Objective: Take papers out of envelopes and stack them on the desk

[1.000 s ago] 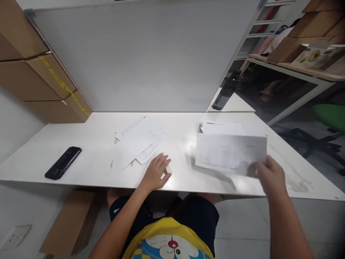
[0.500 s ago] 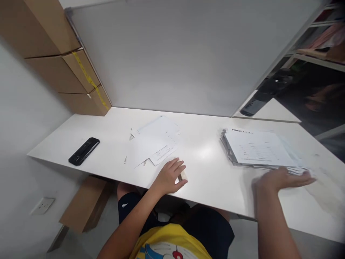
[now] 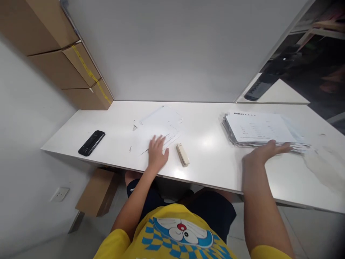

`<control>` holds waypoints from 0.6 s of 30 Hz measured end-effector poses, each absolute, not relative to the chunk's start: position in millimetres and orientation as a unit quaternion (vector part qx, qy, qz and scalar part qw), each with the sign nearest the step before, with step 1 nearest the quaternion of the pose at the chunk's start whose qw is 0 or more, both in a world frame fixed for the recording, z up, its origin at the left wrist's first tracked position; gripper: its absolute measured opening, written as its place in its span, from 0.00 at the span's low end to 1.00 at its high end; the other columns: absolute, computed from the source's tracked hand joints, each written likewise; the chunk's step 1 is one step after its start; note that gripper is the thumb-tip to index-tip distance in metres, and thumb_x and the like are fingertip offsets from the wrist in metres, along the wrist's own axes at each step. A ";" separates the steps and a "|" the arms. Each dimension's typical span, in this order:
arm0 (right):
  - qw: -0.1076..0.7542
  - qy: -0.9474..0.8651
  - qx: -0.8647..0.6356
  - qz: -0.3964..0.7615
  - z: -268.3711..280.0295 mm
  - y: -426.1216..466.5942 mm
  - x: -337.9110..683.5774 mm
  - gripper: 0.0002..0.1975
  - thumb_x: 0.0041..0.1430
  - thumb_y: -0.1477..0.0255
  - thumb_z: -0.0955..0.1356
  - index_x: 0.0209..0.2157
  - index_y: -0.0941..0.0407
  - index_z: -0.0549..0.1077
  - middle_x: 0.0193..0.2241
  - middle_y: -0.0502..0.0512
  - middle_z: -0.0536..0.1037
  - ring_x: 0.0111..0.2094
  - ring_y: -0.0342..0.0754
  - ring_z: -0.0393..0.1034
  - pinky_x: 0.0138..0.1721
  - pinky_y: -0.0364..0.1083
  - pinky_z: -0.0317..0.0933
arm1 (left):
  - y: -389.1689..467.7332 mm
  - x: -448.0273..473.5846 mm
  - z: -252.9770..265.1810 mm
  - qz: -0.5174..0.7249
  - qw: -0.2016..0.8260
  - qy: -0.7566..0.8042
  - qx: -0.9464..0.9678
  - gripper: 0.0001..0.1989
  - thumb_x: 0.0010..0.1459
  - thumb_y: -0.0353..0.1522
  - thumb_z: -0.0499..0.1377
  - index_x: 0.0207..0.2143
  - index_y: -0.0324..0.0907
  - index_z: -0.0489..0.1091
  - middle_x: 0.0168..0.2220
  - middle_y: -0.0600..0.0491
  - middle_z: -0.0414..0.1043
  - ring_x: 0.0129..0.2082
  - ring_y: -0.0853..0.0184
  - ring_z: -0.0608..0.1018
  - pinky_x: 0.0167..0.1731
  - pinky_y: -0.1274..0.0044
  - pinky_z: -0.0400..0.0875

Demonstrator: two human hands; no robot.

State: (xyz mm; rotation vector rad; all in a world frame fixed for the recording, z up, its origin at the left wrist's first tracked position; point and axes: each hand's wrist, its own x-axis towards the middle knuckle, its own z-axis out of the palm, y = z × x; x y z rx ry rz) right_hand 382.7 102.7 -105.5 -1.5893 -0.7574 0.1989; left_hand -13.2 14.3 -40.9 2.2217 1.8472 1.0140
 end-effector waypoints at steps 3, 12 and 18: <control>0.667 -0.371 -0.643 0.062 -86.5 72.8 340.5 0.34 0.63 0.66 0.55 0.68 0.58 0.37 0.68 0.71 0.42 0.71 0.54 0.38 0.66 0.63 0.40 | 18.6 -59.0 -40.8 0.261 0.040 0.682 0.682 0.26 0.62 0.35 0.52 0.62 0.40 0.62 0.67 0.43 0.58 0.70 0.49 0.51 0.65 0.52 0.52; 0.591 -0.536 -0.592 0.116 -84.9 70.0 312.9 0.18 0.60 0.68 0.61 0.49 0.56 0.73 0.59 0.61 0.71 0.63 0.54 0.61 0.62 0.58 0.54 | -17.4 -90.0 -8.7 0.467 -0.034 0.703 0.535 0.17 0.66 0.37 0.48 0.48 0.42 0.72 0.44 0.45 0.78 0.45 0.58 0.79 0.44 0.69 0.74; 0.633 -0.426 -0.632 0.134 -77.6 71.0 313.9 0.18 0.56 0.70 0.62 0.46 0.57 0.74 0.54 0.60 0.75 0.54 0.53 0.69 0.54 0.54 0.61 | 45.6 -86.4 16.6 0.493 0.194 0.640 0.557 0.13 0.63 0.42 0.56 0.33 0.43 0.70 0.27 0.54 0.70 0.30 0.66 0.73 0.29 0.78 0.68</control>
